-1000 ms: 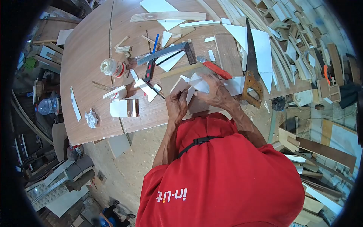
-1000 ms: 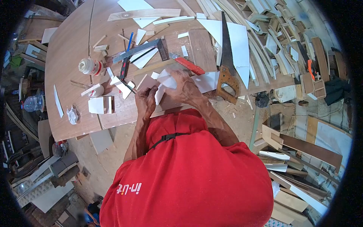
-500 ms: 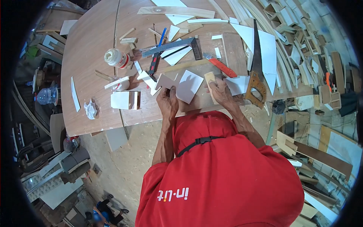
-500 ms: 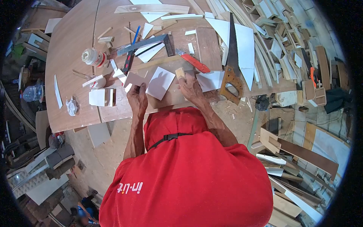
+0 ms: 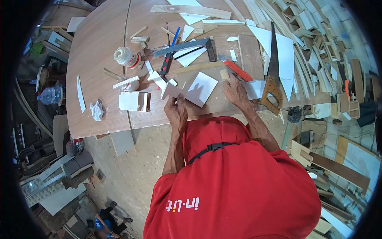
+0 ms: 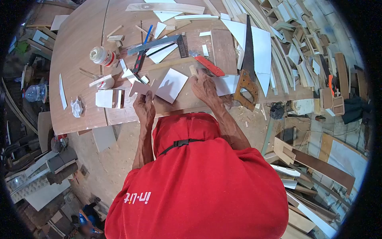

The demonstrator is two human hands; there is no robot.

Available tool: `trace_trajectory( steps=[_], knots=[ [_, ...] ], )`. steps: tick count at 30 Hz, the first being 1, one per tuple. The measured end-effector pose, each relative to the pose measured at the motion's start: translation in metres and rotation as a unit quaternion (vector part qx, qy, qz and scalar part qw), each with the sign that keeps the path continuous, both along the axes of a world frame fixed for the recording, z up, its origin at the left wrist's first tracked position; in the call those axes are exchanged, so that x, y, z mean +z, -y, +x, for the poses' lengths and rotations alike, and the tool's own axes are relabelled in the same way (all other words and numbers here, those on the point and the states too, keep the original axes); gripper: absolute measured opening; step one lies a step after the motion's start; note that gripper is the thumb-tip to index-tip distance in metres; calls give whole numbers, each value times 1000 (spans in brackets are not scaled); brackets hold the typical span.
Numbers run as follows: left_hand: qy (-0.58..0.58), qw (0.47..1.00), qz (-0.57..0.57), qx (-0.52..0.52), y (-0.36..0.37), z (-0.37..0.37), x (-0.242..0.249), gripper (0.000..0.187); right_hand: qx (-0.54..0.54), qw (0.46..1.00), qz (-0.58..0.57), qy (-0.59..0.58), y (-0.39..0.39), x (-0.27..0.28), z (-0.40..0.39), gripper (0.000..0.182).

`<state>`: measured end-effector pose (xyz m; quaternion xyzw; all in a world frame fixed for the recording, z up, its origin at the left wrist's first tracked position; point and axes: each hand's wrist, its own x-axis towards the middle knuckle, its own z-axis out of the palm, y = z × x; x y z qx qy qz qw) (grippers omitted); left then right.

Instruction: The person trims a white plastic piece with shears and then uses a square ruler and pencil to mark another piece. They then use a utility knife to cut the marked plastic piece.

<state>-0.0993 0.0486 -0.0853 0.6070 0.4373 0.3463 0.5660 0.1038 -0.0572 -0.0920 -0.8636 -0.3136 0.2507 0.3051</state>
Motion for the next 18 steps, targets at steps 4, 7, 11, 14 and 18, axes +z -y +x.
trace_trajectory(
  steps=[4, 7, 11, 14, 18],
  knots=[
    [12, 1000, -1, -1, 7, -7, 3, 19, 84, 992, 46, 85, 0, 10, -2, 34],
    [27, 998, -28, 45, 13, -14, -8, 20, 190, 970, 55, 144, -7, 10, 0, 37],
    [18, 995, -41, 93, 18, -19, -12, 20, 370, 898, 39, 234, -25, 8, 3, 56],
    [9, 993, -63, 102, 17, -25, -21, 20, 388, 887, 84, 234, -28, 4, 0, 71],
    [27, 983, -137, 116, 28, -18, 3, 20, 331, 908, 75, 248, -7, 6, 5, 76]
  ],
)
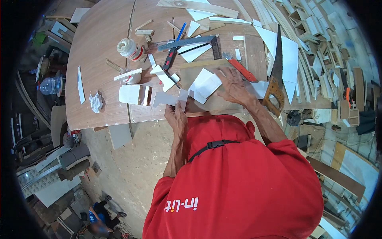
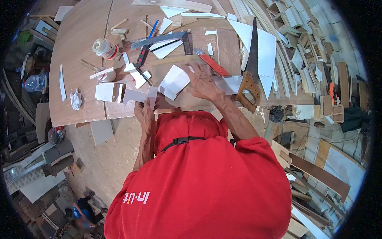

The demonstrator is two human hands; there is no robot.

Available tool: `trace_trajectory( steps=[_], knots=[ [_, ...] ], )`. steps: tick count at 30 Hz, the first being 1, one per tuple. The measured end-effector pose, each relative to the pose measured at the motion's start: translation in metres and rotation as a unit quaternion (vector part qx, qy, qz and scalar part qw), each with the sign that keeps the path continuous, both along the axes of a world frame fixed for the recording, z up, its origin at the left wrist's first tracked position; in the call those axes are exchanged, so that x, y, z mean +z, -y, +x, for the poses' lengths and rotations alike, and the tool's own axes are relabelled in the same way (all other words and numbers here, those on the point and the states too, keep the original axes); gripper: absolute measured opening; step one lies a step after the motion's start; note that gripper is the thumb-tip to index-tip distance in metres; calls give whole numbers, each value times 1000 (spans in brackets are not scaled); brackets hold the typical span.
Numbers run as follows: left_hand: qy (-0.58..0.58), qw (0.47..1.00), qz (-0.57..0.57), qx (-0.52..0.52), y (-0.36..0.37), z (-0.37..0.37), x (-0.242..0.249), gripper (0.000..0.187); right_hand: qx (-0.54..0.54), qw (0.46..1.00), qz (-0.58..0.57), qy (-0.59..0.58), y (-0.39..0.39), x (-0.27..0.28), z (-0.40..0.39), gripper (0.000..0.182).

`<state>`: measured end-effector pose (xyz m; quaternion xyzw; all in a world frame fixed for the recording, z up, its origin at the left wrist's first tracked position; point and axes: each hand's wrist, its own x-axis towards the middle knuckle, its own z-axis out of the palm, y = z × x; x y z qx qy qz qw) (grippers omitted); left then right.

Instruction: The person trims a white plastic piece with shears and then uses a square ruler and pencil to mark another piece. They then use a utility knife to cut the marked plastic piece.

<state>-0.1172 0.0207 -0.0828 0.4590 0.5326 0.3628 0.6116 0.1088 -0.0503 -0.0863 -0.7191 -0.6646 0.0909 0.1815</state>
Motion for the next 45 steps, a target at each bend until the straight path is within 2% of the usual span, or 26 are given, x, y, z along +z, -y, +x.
trace_trajectory(
  steps=[2, 5, 7, 11, 13, 15, 18, 21, 23, 26, 35, 40, 45],
  knots=[
    [19, 1000, 5, 1, 2, -1, -18, 20, -110, 992, -15, -58, 6, -12, -3, 76],
    [42, 999, -18, 0, 5, 4, -23, 19, -157, 982, -20, -103, 4, -13, -7, 72],
    [43, 998, -47, 3, 8, 9, -19, 19, -164, 983, -13, -86, 2, -18, -8, 71],
    [72, 993, -65, 71, 12, 18, -3, 20, -208, 974, -9, -91, -4, -9, -13, 70],
    [81, 990, -67, 96, 12, 17, -5, 18, -211, 974, -9, -83, -8, -15, -13, 72],
    [70, 993, -69, 68, 9, 13, -12, 27, -214, 974, -7, -77, -12, -21, -13, 73],
    [84, 991, -63, 79, 12, 14, -15, 28, -170, 983, 34, -64, -12, -23, -14, 73],
    [108, 985, -91, 98, 11, 16, -13, 20, -137, 989, 18, -47, -15, -17, -18, 74],
    [103, 986, -93, 93, 12, 16, -8, 20, -131, 989, 30, -69, -15, -17, -21, 74],
    [90, 987, -101, 86, 11, 17, -4, 22, -186, 978, 41, -81, -11, -23, -22, 73],
    [101, 984, -115, 91, 11, 19, -10, 22, -173, 985, 1, -19, -4, -12, -33, 65],
    [94, 985, -110, 92, 11, 19, -11, 20, -166, 986, -12, -26, -3, -11, -34, 65],
    [90, 989, -95, 70, 11, 16, -20, 28, -155, 988, 3, -18, -3, -10, -37, 67]
  ],
)
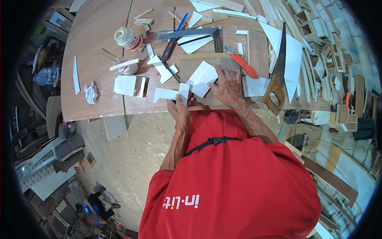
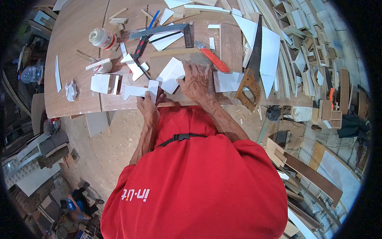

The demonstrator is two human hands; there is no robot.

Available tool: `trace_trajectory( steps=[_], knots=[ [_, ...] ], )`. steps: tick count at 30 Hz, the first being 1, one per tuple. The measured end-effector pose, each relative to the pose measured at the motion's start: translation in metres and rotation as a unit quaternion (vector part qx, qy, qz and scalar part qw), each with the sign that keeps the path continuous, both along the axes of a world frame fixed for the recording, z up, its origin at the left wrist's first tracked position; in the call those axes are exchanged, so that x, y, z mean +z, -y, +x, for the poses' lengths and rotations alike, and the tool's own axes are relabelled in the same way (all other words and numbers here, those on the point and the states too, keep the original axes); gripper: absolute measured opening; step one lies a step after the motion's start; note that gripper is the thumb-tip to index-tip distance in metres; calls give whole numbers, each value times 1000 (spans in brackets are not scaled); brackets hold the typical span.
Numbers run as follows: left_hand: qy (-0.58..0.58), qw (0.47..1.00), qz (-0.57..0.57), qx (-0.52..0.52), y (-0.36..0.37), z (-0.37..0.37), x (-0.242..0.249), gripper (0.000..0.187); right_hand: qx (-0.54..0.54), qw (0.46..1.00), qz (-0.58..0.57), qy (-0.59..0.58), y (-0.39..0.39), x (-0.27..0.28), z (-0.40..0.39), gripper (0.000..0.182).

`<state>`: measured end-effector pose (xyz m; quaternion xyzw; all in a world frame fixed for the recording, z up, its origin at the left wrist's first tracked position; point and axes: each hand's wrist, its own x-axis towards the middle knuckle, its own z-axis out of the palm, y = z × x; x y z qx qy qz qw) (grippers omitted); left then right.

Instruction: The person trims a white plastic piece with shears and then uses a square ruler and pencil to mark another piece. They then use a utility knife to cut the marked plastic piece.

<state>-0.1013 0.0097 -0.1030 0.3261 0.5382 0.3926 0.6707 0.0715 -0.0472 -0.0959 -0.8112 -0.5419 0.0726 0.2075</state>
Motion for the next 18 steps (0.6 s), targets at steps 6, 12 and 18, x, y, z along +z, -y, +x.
trace_trajectory(
  steps=[6, 12, 18],
  knots=[
    [-15, 1000, 6, 5, -1, 0, -5, 29, -15, 995, 94, -17, -3, 7, -5, 70],
    [-101, 982, 139, -76, -3, -6, -26, 25, -136, 787, 211, -564, -21, 8, -22, 36],
    [-70, 980, 160, -101, -2, 7, 12, 25, -109, 911, 39, -396, -15, 31, 18, 28]
  ],
)
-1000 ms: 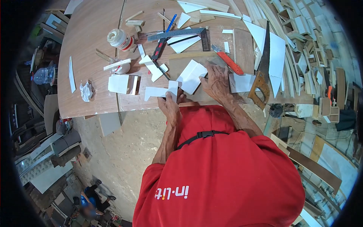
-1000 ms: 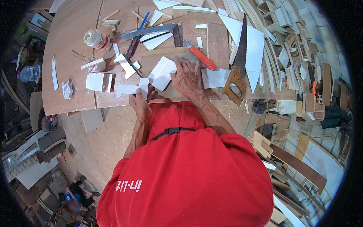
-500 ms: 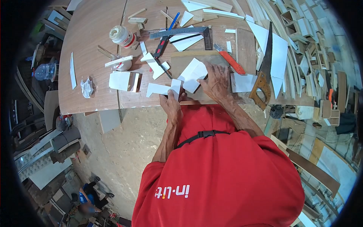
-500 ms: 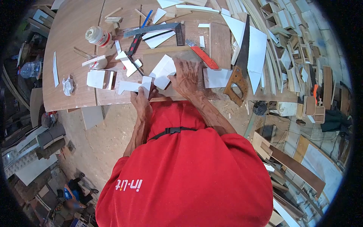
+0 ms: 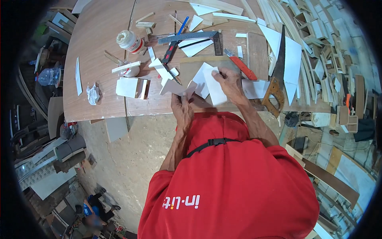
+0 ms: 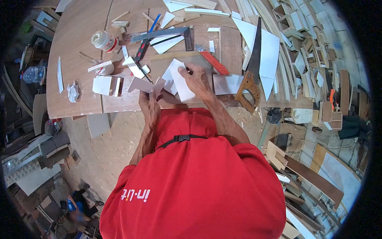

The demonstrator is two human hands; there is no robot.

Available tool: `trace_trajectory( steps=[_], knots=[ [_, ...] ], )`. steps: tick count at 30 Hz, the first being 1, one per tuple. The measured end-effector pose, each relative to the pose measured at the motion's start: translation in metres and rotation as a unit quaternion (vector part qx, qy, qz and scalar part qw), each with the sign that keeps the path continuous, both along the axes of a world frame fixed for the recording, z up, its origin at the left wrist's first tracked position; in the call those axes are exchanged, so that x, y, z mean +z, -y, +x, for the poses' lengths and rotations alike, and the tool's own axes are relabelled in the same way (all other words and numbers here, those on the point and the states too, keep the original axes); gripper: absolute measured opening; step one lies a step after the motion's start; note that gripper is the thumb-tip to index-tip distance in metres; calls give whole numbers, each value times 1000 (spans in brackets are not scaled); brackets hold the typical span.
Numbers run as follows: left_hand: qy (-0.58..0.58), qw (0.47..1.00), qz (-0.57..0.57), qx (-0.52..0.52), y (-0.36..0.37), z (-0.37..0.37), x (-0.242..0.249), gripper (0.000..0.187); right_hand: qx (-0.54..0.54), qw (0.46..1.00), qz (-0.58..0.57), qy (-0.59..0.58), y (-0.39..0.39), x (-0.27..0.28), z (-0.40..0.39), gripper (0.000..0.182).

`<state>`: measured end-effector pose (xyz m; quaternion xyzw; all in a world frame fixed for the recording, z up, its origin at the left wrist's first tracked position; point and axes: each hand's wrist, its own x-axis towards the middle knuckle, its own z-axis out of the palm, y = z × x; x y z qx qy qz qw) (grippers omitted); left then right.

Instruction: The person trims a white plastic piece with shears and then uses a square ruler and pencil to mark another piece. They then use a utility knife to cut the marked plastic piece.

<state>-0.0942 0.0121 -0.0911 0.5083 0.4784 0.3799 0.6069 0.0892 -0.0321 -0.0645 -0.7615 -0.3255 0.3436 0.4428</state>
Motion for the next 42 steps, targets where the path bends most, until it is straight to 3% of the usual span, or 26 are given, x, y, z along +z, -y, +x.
trace_trajectory(
  steps=[2, 4, 9, 18, 22, 25, 28, 30, 32, 36, 37, 42],
  knots=[
    [10, 999, -12, -30, -3, 8, 5, 25, 1, 998, 43, -35, 4, -12, 2, 36],
    [15, 998, -27, -60, -4, 14, 10, 25, 78, 997, -11, -2, 9, 15, 1, 35],
    [-29, 985, 51, -161, -6, 22, 13, 22, 80, 997, -7, 15, 15, 10, 2, 34],
    [-41, 980, 7, -194, -5, 23, 1, 19, 50, 999, 0, 18, 22, 13, 0, 35],
    [-49, 971, 42, -231, -6, 20, -3, 13, 70, 997, -12, 31, 24, 20, 0, 35],
    [-7, 968, 116, -223, -4, 21, -2, 20, 76, 996, -14, 54, 24, 23, -4, 35],
    [14, 978, 41, -206, -1, 23, 12, 26, 68, 995, 11, 73, 27, 19, -7, 32],
    [-87, 937, 221, -257, -10, 18, 13, 33, 63, 995, 37, 72, 31, 14, -8, 31],
    [-71, 932, 249, -254, -10, 17, 10, 36, 56, 991, 99, 68, 35, 11, -9, 30],
    [-31, 916, 326, -230, -8, 22, 15, 49, 35, 994, 106, 1, 42, 7, -11, 33],
    [-36, 922, 329, -202, -3, 26, 21, 32, 29, 991, 127, 16, 42, 2, -11, 33],
    [-73, 908, 349, -219, -1, 28, 44, 44, 16, 987, 161, 7, 45, 14, -11, 30]
  ],
)
